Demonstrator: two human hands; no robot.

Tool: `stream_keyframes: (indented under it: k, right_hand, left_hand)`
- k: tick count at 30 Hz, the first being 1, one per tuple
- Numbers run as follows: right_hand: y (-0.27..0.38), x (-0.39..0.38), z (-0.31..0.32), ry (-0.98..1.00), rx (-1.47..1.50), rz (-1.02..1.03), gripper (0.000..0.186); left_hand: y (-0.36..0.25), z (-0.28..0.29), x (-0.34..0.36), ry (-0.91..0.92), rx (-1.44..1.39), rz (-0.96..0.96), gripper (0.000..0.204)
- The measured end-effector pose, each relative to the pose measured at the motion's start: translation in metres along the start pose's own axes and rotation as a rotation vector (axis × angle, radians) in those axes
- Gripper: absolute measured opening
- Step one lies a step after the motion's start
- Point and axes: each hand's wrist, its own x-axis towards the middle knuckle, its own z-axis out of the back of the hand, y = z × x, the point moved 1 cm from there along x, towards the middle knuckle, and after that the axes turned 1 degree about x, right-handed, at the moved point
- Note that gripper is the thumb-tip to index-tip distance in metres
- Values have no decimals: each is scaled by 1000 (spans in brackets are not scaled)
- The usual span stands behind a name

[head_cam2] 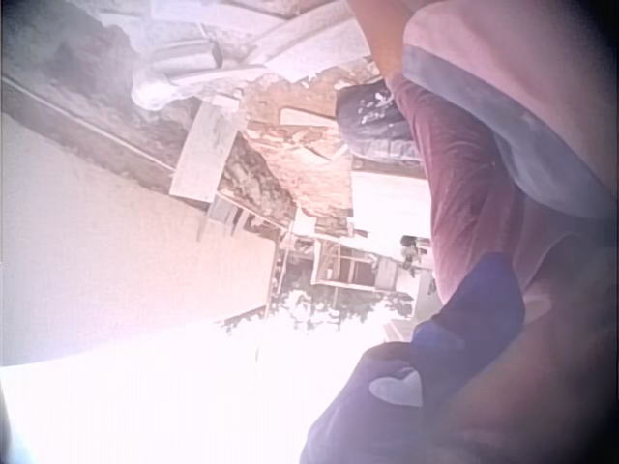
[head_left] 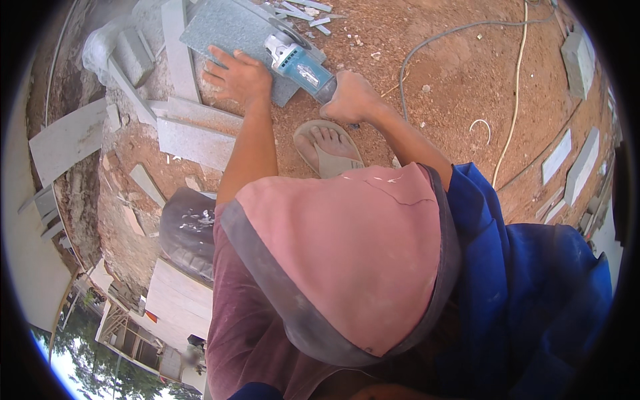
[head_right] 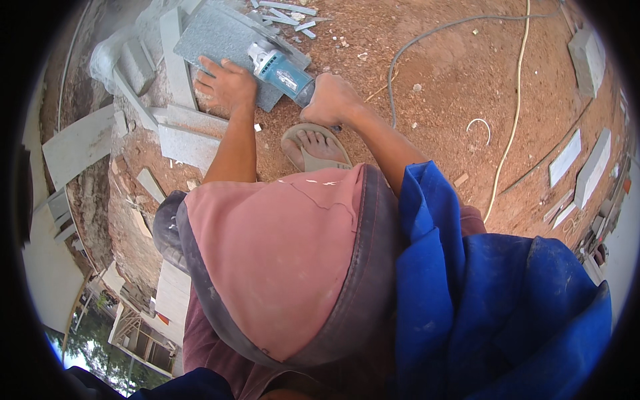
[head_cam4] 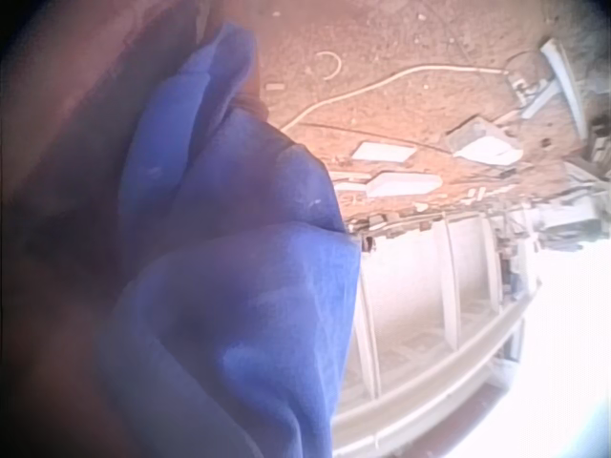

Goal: The person uses an angle grinder to cut a rectangular stone tile on the ground. They hold the tile with one hand and operate the grinder with the other, making a straight cut. After cutting, the person picks up the tile and walks across the construction site to hand it to another worker.

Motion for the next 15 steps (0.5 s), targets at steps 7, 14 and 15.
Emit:
stream_keyframes:
  k: [7, 14, 15]
  right_hand:
    - [3, -2, 3, 3, 4, -5, 46]
    - [0, -6, 4, 61, 48, -28, 46]
    - [-1, -6, 3, 57, 55, -22, 46]
  left_hand:
    - [-2, 4, -1, 14, -8, -5, 65]
    - [-5, 8, -1, 39, 4, 10, 64]
    - [-5, 8, -1, 37, 6, 9, 64]
